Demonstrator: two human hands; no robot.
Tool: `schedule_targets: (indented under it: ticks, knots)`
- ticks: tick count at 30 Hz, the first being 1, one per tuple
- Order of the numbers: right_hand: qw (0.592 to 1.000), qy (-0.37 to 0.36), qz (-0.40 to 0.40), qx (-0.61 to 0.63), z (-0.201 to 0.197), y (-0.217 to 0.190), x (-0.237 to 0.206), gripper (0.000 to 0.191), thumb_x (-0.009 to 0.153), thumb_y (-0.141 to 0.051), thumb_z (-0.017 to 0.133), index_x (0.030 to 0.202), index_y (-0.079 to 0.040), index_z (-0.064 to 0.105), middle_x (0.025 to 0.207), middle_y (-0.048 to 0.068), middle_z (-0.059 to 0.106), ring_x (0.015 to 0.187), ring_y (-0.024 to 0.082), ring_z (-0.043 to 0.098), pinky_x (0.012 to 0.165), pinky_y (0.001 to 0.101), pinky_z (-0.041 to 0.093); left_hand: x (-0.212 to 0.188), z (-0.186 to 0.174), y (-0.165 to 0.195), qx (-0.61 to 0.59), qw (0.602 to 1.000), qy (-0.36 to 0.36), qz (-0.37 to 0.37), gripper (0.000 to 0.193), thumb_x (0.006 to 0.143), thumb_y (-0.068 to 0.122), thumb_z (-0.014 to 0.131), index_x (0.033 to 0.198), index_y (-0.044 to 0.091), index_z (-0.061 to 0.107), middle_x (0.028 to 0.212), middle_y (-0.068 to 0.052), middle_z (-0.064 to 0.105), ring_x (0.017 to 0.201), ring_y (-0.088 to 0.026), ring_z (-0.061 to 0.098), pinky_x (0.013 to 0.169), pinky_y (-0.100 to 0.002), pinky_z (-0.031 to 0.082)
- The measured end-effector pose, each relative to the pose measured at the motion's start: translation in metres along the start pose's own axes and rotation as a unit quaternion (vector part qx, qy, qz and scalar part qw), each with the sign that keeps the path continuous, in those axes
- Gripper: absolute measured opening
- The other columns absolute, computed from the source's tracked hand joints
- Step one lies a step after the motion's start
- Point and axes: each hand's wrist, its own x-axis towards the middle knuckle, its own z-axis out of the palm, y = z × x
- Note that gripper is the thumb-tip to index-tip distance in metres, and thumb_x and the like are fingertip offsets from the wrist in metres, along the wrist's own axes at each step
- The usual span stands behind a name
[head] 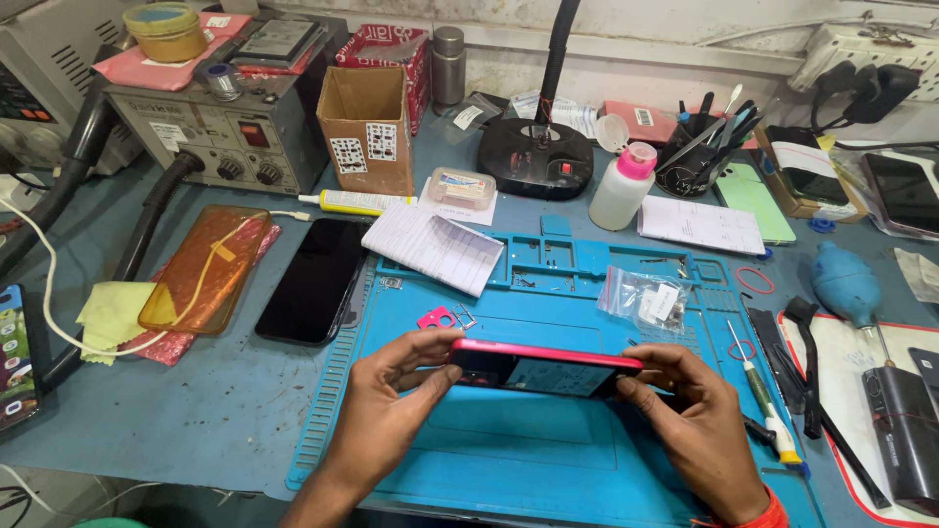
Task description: The person repairs a smartphone on a blue silicone mat. They open the phone's back cover, remove the battery, open a small plastic bag containing a replacement part, then use tweezers to work on the phone's internal components.
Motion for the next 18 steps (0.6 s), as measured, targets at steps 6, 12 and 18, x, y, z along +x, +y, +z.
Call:
schedule_targets:
  ticks: [6, 12, 18]
  knots:
    - [0.999, -0.006, -0.026, 0.035, 0.002, -0.003, -0.003, 0.022, 0.087, 0.001, 0.070, 0.109, 0.000, 0.067, 0.111, 0.013, 0.077, 0.109, 0.020, 0.074, 0.093, 0.0338, 0.061, -0.008, 0.001, 0.005, -0.023, 0.998, -0.003, 0.051, 0.023, 0.088, -0.002, 0.073, 0.110, 0.004, 0.074, 0.107, -0.008, 0.082, 0.105, -0.017, 0.078, 0.096, -0.033, 0.063]
    - [0.997, -0.007, -0.069, 0.043, 0.004, -0.004, -0.006, 0.018, 0.090, 0.006, 0.065, 0.106, 0.000, 0.064, 0.116, 0.015, 0.076, 0.113, 0.023, 0.073, 0.097, 0.0364, 0.061, -0.012, -0.002, 0.003, -0.017, 0.996, -0.018, 0.090, 0.019, 0.089, -0.005, 0.070, 0.106, 0.003, 0.072, 0.109, -0.010, 0.081, 0.110, -0.020, 0.078, 0.100, -0.033, 0.061]
    - [0.993, -0.003, -0.096, 0.069, -0.009, -0.019, 0.001, 0.023, 0.092, 0.009, 0.061, 0.112, 0.000, 0.064, 0.116, 0.016, 0.075, 0.116, 0.027, 0.072, 0.098, 0.0389, 0.061, -0.017, -0.012, -0.001, -0.106, 0.982, -0.155, 0.015, 0.034, 0.088, 0.028, 0.080, 0.108, 0.002, 0.068, 0.129, -0.014, 0.071, 0.128, -0.025, 0.065, 0.113, -0.044, 0.049]
